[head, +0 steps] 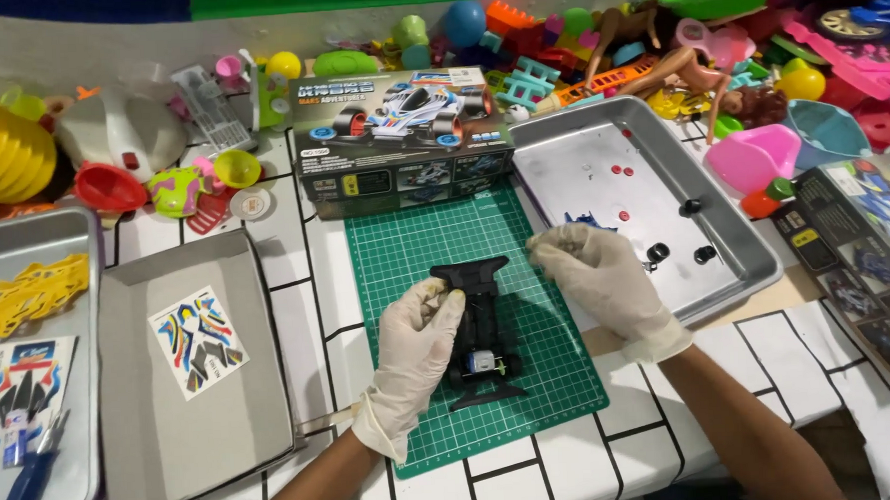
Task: Assembling a model toy car by installing gears and motor components into the chassis
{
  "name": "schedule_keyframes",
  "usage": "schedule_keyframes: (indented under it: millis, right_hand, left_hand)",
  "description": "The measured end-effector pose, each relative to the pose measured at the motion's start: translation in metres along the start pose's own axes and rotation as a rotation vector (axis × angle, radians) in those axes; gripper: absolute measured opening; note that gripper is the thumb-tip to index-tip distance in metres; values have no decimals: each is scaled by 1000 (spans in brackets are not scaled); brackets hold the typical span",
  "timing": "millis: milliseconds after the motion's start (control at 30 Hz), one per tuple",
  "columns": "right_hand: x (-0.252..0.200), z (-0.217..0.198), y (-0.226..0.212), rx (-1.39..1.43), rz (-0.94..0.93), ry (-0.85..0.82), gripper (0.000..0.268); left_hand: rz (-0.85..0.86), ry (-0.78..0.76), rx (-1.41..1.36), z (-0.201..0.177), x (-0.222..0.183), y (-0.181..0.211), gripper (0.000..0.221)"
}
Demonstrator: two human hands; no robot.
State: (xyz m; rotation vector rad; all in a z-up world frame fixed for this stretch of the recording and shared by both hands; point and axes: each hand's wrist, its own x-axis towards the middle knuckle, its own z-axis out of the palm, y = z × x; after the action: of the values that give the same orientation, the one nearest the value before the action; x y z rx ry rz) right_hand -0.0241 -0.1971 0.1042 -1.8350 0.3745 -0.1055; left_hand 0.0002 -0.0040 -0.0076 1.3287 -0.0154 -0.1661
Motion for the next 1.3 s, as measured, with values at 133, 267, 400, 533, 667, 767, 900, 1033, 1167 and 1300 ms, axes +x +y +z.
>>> schedule_keyframes:
  millis: [133, 267, 400, 533, 667, 767, 900, 1033, 1167, 1300]
  right_hand:
    - [59, -82, 51, -550, 63, 9, 23]
    - [60, -120, 37, -913, 139, -96, 31]
    - [72, -133, 55, -1093, 91, -295, 29]
    - [73, -124, 69, -1040, 89, -216, 24]
    - [65, -120, 65, -1176, 71, -151, 19]
    - [70, -122, 78, -1154, 69, -143, 20]
    - [80, -140, 100, -1125, 47, -133, 20]
    - [65, -121, 73, -752, -195, 101, 22]
    - [28, -43, 51, -493, -605, 13, 21]
    - [14, 15, 77, -472, -722, -100, 16]
  left_hand:
    - [-45, 9, 21, 2, -2, 13, 29]
    - [-85, 42, 20, 5, -3, 11, 28]
    - [-72, 38, 11, 4, -3, 5, 28]
    - [-46, 63, 1, 3, -2, 5, 24]
    - [-11, 57, -48, 3, -5, 15, 22]
    - [4, 70, -46, 4, -6, 17, 19]
    - [-2, 88, -56, 1, -4, 9, 17]
    - [-52, 107, -85, 2, -4, 15, 19]
    - [-56, 106, -40, -2, -1, 7, 18]
    - [-62, 100, -43, -3, 0, -2, 19]
